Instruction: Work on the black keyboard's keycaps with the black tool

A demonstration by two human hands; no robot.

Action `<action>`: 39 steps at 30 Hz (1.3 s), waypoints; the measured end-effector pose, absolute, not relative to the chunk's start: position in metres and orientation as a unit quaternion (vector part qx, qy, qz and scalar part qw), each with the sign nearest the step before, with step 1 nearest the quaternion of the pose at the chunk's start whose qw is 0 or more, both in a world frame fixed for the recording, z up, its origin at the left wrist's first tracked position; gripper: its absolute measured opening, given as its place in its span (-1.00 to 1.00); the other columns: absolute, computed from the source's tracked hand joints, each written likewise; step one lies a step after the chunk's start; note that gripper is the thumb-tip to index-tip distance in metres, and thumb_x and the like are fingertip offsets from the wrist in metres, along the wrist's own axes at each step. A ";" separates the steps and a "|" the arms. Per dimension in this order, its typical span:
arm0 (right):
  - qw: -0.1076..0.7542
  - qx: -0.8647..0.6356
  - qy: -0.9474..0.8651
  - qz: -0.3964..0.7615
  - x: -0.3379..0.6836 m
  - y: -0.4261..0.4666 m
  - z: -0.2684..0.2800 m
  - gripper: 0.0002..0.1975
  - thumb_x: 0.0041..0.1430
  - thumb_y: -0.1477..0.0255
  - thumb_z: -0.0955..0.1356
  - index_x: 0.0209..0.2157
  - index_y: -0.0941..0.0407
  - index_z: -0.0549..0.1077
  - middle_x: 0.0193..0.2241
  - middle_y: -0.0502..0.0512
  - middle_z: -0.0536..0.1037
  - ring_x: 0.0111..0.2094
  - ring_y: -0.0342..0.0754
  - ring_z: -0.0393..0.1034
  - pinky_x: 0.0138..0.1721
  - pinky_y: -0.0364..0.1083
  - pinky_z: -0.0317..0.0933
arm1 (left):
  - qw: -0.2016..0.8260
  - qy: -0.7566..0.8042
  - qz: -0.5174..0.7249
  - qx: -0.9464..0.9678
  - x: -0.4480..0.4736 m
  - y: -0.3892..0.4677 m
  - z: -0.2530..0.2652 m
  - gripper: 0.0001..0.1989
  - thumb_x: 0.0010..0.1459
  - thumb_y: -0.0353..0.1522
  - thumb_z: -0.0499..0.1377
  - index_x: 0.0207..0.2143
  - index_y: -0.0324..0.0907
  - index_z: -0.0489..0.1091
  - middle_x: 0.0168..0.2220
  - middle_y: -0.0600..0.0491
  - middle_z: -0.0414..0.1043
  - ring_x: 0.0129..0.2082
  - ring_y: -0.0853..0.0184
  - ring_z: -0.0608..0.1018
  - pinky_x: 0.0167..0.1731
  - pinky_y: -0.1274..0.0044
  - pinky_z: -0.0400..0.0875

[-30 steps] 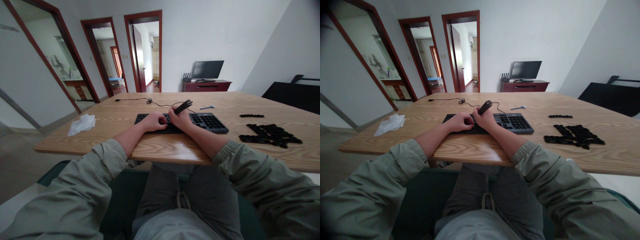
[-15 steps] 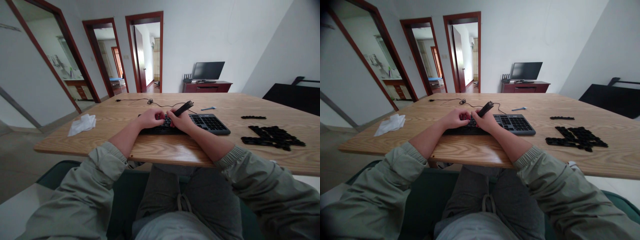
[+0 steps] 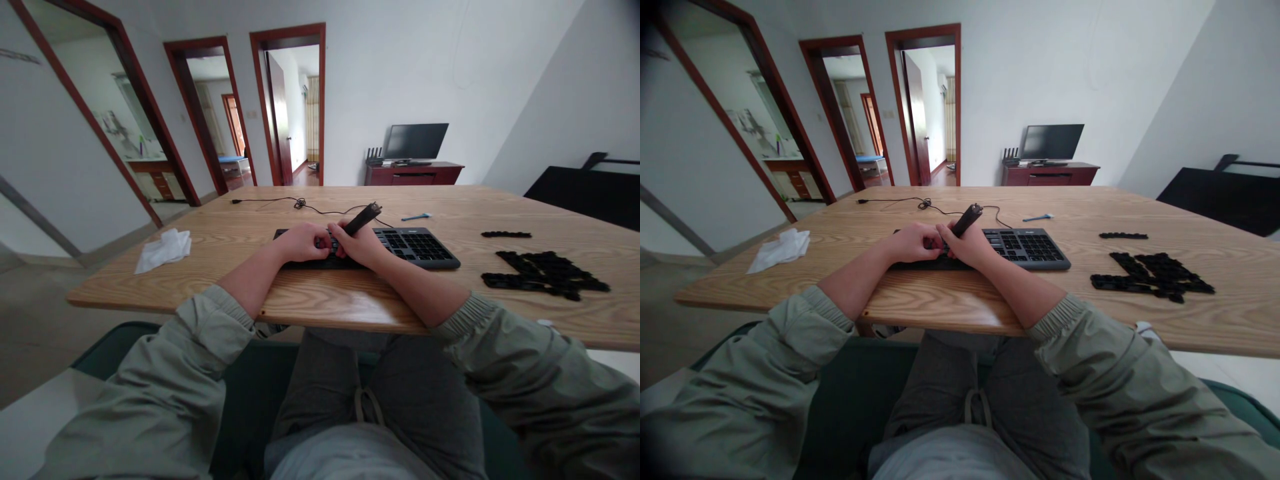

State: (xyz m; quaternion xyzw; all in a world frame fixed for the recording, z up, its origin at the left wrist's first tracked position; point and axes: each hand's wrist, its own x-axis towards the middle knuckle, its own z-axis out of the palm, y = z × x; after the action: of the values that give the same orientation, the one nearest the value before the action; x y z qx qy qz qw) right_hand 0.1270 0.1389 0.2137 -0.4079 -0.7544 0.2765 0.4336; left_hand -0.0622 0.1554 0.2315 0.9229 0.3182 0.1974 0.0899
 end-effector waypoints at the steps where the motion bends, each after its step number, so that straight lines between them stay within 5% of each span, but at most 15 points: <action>1: 0.435 -0.411 -0.755 0.269 0.127 0.139 0.213 -0.62 0.27 0.11 0.26 -0.47 0.09 0.38 -0.68 0.00 0.40 -0.64 -0.09 0.32 -0.53 -0.09 0.20 | 0.087 0.319 0.197 0.923 -0.062 0.155 0.232 -0.89 0.01 -0.43 0.19 -0.39 -0.23 0.51 -0.43 0.07 0.51 -0.45 0.41 0.47 -0.41 0.58 0.32; 23: 0.440 -0.415 -0.783 0.144 0.130 0.145 0.210 -0.60 0.27 0.11 0.25 -0.48 0.09 0.42 -0.52 0.07 0.49 -0.39 -0.02 0.37 -0.32 -0.06 0.21 | -0.022 0.331 0.141 0.933 -0.057 0.148 0.238 -0.86 0.03 -0.41 0.17 -0.37 -0.22 0.54 -0.40 0.03 0.53 -0.43 0.36 0.49 -0.38 0.55 0.32; 39: 0.423 -0.423 -0.782 0.174 0.127 0.141 0.212 -0.62 0.27 0.14 0.25 -0.52 0.08 0.37 -0.55 0.05 0.46 -0.45 -0.05 0.33 -0.36 -0.06 0.18 | -0.075 0.345 0.095 0.931 -0.056 0.144 0.242 -0.82 0.08 -0.39 0.15 -0.39 -0.21 0.56 -0.37 -0.04 0.55 -0.36 0.28 0.52 -0.33 0.48 0.34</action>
State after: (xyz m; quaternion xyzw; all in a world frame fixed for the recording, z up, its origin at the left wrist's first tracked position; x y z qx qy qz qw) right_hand 0.1272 0.1413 0.2123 -0.4230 -0.7824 0.1741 0.4225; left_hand -0.0556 0.1441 0.2416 0.9308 0.3447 0.0950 -0.0752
